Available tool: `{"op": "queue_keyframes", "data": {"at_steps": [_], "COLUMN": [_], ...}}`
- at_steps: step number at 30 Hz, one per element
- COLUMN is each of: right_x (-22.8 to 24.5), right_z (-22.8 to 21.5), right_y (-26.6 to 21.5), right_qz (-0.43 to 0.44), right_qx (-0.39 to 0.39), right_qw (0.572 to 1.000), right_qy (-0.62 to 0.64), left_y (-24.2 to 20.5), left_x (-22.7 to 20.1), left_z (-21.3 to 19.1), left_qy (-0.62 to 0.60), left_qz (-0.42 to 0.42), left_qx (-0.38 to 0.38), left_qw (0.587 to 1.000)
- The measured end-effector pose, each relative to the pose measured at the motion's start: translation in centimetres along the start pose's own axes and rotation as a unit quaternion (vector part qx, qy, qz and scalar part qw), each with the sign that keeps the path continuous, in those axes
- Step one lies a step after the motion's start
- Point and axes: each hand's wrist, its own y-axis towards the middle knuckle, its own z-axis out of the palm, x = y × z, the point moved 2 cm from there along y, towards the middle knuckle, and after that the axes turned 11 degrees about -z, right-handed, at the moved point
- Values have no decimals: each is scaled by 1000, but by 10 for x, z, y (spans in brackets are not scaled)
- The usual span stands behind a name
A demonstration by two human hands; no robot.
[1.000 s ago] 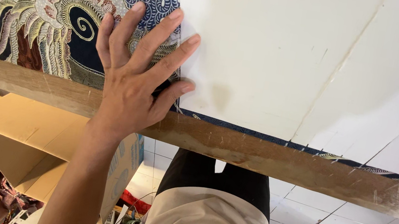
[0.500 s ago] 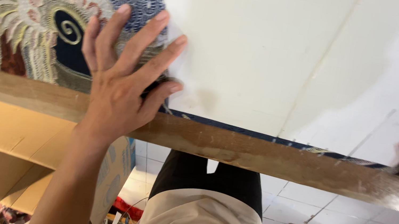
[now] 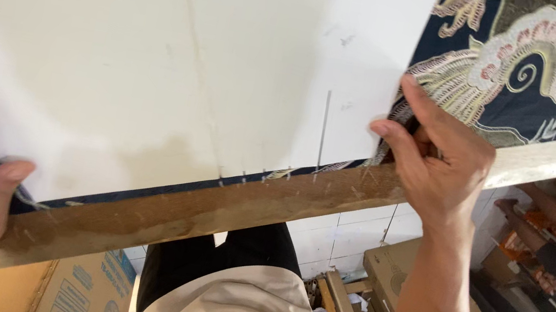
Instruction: The person places a white paper pattern on a patterned fabric and uses a white marking tool to trace the pattern's outline. They repeatedly reposition the pattern and continue marking along the edges.
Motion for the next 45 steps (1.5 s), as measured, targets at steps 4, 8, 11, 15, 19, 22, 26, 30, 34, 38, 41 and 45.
{"op": "queue_keyframes", "data": {"at_steps": [4,8,11,15,19,22,26,30,34,38,41,45], "right_x": [0,0,-1,0,0,1,2,1,14,23,27,25], "right_z": [1,0,3,1,-1,-1,-1,-1,-5,-10,-12,-11], "right_y": [-3,-4,-3,-4,-3,-2,-3,-4,5,15,15,17], "right_qz": [-4,-17,-23,-26,-32,-33,-27,-30,-18,-20,-12,-12], "right_qx": [-1,-4,-6,-4,-1,0,-3,-10,-24,-31,-37,-46], "right_qw": [1000,1000,999,999,998,998,998,998,997,992,992,991], "right_qy": [-15,-25,-33,-44,-46,-45,-54,-50,-76,-120,-121,-126], "left_y": [-3,-8,-16,-35,-51,-55,-49,-32,-6,10,9,12], "left_x": [7,14,29,74,134,160,143,82,20,-12,-16,-16], "left_z": [8,13,17,33,55,68,60,37,5,-10,-9,-9], "left_qy": [-31,-18,-48,-93,-59,-78,-70,-44,15,23,55,74], "left_qz": [-41,-75,-55,-103,-152,-121,-112,-176,-33,24,16,4], "left_qx": [71,76,81,91,140,130,132,102,-53,-106,-127,-133], "left_qw": [996,994,994,986,977,981,982,978,998,994,990,988]}}
